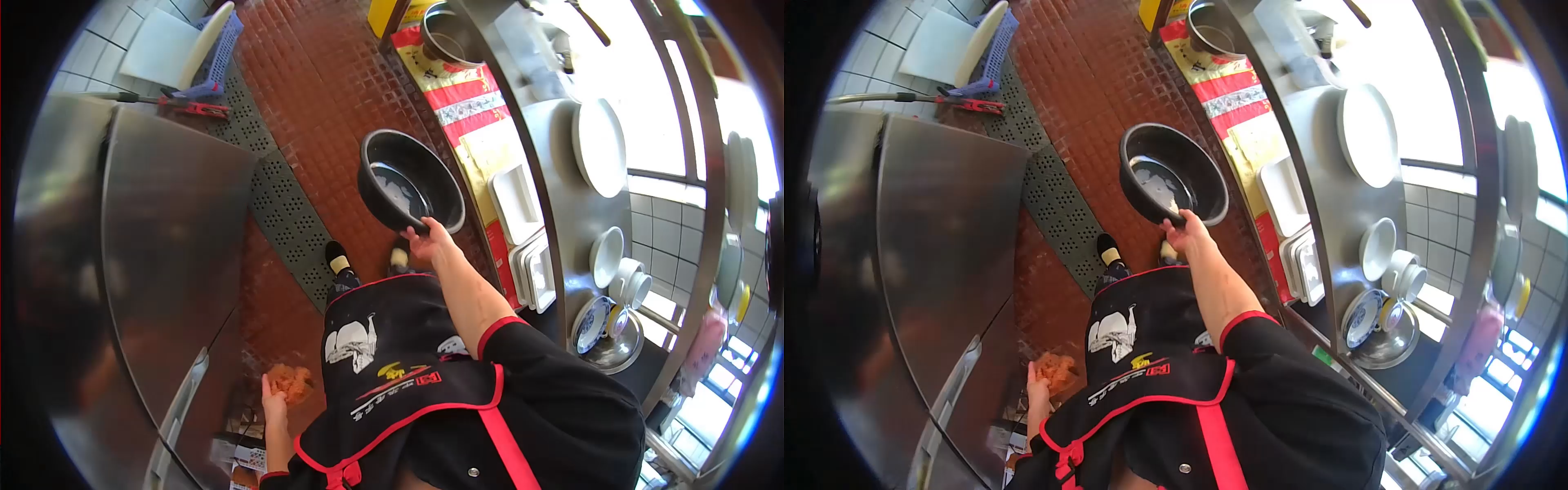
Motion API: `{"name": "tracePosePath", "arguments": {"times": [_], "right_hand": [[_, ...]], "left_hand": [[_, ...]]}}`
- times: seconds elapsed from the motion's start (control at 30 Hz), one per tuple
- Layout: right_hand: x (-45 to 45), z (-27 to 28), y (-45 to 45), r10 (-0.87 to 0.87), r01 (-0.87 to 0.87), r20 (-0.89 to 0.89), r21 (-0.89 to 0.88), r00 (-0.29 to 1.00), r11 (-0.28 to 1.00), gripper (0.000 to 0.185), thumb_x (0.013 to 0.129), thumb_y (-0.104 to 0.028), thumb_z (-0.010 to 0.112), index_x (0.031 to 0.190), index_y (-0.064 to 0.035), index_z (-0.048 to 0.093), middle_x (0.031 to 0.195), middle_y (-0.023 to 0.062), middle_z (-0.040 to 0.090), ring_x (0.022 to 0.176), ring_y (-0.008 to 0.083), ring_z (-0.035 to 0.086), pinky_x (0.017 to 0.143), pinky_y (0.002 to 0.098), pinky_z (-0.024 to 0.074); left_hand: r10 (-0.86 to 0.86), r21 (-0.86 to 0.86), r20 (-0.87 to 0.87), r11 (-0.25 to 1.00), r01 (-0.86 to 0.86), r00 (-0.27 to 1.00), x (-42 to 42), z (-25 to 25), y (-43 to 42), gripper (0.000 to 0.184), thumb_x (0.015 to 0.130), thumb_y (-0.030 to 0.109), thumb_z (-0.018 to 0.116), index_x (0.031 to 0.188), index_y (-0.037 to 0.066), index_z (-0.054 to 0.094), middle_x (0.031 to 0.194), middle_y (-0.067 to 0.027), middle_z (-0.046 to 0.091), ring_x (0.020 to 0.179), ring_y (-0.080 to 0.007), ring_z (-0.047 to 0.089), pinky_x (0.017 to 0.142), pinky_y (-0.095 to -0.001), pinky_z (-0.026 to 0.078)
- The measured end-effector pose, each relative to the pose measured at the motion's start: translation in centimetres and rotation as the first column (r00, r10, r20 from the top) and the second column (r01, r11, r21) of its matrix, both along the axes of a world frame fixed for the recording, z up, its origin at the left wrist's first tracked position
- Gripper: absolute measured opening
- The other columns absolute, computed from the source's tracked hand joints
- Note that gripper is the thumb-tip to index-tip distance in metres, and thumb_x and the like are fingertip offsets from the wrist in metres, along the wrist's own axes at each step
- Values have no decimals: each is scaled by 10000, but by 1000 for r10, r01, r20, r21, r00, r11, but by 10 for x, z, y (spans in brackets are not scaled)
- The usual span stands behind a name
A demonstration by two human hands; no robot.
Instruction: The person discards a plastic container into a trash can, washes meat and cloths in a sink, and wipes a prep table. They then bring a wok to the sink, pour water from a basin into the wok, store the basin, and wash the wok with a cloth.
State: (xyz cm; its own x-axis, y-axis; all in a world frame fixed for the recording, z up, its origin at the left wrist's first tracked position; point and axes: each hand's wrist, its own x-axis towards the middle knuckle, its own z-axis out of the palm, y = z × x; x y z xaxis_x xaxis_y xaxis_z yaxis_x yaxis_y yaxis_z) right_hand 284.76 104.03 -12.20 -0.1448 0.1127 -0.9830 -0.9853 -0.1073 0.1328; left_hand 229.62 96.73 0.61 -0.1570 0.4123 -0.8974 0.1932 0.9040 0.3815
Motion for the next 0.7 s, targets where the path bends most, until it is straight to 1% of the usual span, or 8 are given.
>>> {"name": "tracePosePath", "arguments": {"times": [0.03, 0.07, 0.13, 0.23, 0.37, 0.5, 0.63, 0.7], "right_hand": [[1, -15, 16, -43, 43, -4, -9, 999, 999, 384, 873, -304, 496, 1097, 7, 516, 964, 287, 599, 594, 208, 625, 397, 250, 472], [3, -27, 31, -77, 77, -10, 1, 997, 997, 391, 872, -300, 497, 1108, 11, 507, 1012, 304, 576, 605, 205, 627, 409, 246, 473], [13, -63, 55, -145, 145, -11, 16, 989, 989, 404, 872, -285, 501, 1143, 13, 477, 1133, 337, 509, 635, 195, 630, 440, 234, 471], [32, -148, 68, -274, 274, -50, 5, 961, 962, 474, 874, -298, 505, 1227, -1, 394, 1328, 308, 367, 705, 179, 631, 470, 230, 463], [50, -234, 85, -283, 279, 96, 57, 954, 959, 418, 878, -299, 507, 1160, 5, 454, 1319, 296, 383, 729, 178, 625, 484, 217, 443], [65, -295, 92, -482, 477, 142, 67, 865, 876, 441, 892, -278, 503, 1166, 60, 432, 1189, 300, 481, 734, 214, 625, 526, 246, 495], [83, -365, 100, -544, 552, 111, -279, 832, 786, 403, 922, -245, 487, 1137, 93, 445, 1068, 273, 544, 828, 308, 626, 641, 319, 590], [105, -385, 112, -616, 608, 58, -259, 785, 750, 368, 936, -214, 460, 1122, 104, 447, 1057, 263, 548, 925, 350, 603, 703, 367, 598]], "left_hand": [[12, -9, -36, 1000, -12, 999, 12, 3, 15, 831, 670, -134, 388, 1449, 72, 185, 1388, -190, 365, 1192, -271, 466, 905, -286, 427], [-28, -22, -77, 999, 27, 997, 13, -5, 24, 886, 659, -142, 375, 1466, 108, 108, 1441, -198, 274, 1233, -273, 424, 917, -279, 410], [-95, -73, -116, 994, 87, 989, 7, -29, 30, 881, 662, -144, 367, 1466, 103, 103, 1455, -203, 247, 1252, -275, 402, 931, -282, 397], [-104, -138, -128, 987, 86, 986, 5, -51, 21, 845, 694, -135, 370, 1463, 91, 104, 1472, -192, 220, 1276, -260, 371, 962, -282, 367], [80, -296, -83, 950, -102, 993, 33, -60, 25, 815, 716, -134, 380, 1458, 67, 109, 1468, -174, 243, 1303, -238, 346, 1001, -288, 342], [179, -387, -94, 900, -202, 979, 25, -89, -8, 752, 729, -136, 355, 1436, 3, 141, 1449, -160, 291, 1308, -238, 345, 1039, -293, 314], [182, -448, -164, 862, -237, 970, 52, -98, 9, 733, 727, -135, 349, 1427, -9, 172, 1432, -154, 323, 1299, -239, 360, 1047, -298, 306], [169, -466, -174, 854, -232, 970, 55, -107, 14, 729, 724, -133, 350, 1424, -7, 188, 1425, -148, 337, 1296, -235, 364, 1044, -300, 311]]}}
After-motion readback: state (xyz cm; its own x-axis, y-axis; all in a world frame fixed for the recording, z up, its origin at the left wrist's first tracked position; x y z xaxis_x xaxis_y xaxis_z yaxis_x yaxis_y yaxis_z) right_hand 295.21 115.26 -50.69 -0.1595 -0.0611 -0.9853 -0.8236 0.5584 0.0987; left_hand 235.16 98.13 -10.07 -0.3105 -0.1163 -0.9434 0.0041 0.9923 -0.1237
